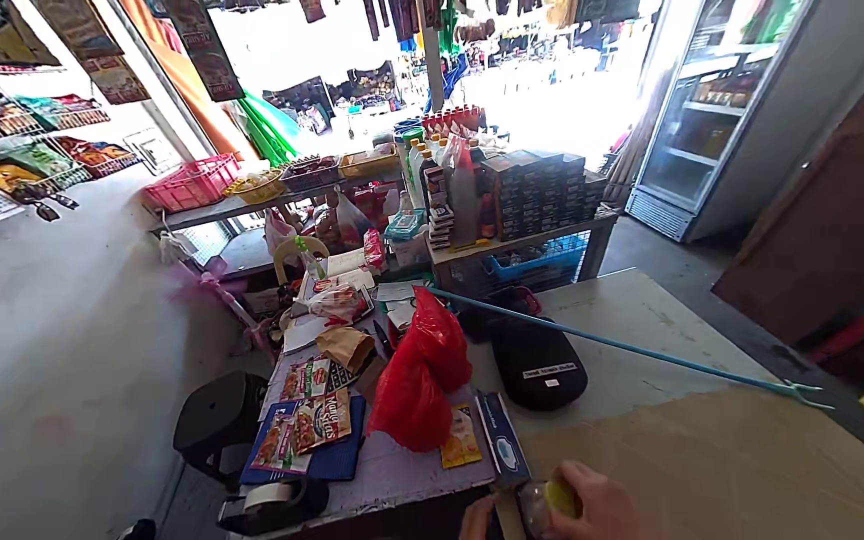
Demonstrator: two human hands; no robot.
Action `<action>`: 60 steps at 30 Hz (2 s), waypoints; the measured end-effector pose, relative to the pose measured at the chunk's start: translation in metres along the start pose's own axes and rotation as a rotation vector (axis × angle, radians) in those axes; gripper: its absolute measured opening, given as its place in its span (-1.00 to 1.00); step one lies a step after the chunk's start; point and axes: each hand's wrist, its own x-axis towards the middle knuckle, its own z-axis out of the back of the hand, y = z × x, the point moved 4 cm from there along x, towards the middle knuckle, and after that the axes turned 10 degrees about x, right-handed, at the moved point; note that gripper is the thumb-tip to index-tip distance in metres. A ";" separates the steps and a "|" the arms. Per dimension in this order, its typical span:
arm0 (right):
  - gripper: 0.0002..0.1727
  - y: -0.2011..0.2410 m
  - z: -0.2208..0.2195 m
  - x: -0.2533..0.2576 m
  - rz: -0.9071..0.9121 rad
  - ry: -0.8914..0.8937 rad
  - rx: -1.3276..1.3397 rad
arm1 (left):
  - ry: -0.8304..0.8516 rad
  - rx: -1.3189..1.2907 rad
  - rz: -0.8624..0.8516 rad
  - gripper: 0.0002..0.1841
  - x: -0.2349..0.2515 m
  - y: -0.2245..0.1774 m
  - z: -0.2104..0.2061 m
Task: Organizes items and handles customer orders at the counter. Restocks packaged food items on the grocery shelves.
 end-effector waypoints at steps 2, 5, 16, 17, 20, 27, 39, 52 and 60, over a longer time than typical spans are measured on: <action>-0.39 -0.004 -0.008 -0.035 -0.007 0.031 0.053 | 0.066 -0.014 -0.095 -0.04 -0.002 -0.027 -0.022; -0.43 -0.014 -0.012 -0.080 0.003 0.021 0.102 | 0.181 0.020 -0.172 -0.10 -0.014 -0.052 -0.060; -0.53 -0.036 0.003 -0.179 0.387 0.248 0.101 | 0.333 -0.200 -0.231 -0.21 -0.083 -0.068 -0.130; -0.53 -0.032 0.001 -0.181 0.421 0.270 0.084 | 0.306 -0.201 -0.235 -0.21 -0.090 -0.068 -0.129; -0.44 -0.021 -0.008 -0.187 0.432 0.319 0.018 | 0.187 -0.148 -0.199 -0.24 -0.110 -0.062 -0.123; -0.31 0.014 -0.045 -0.169 0.177 0.272 -0.075 | -0.019 0.015 -0.044 -0.26 -0.146 -0.052 -0.076; -0.42 0.142 -0.201 -0.111 0.502 0.536 -0.025 | -0.144 -0.014 0.061 -0.24 -0.227 0.051 0.076; -0.48 0.210 -0.262 -0.074 0.446 0.335 0.022 | -0.132 -0.141 0.136 -0.20 -0.243 0.130 0.165; -0.38 0.124 -0.236 0.026 0.093 -0.092 0.080 | -0.279 -0.178 0.179 -0.18 -0.188 0.135 0.183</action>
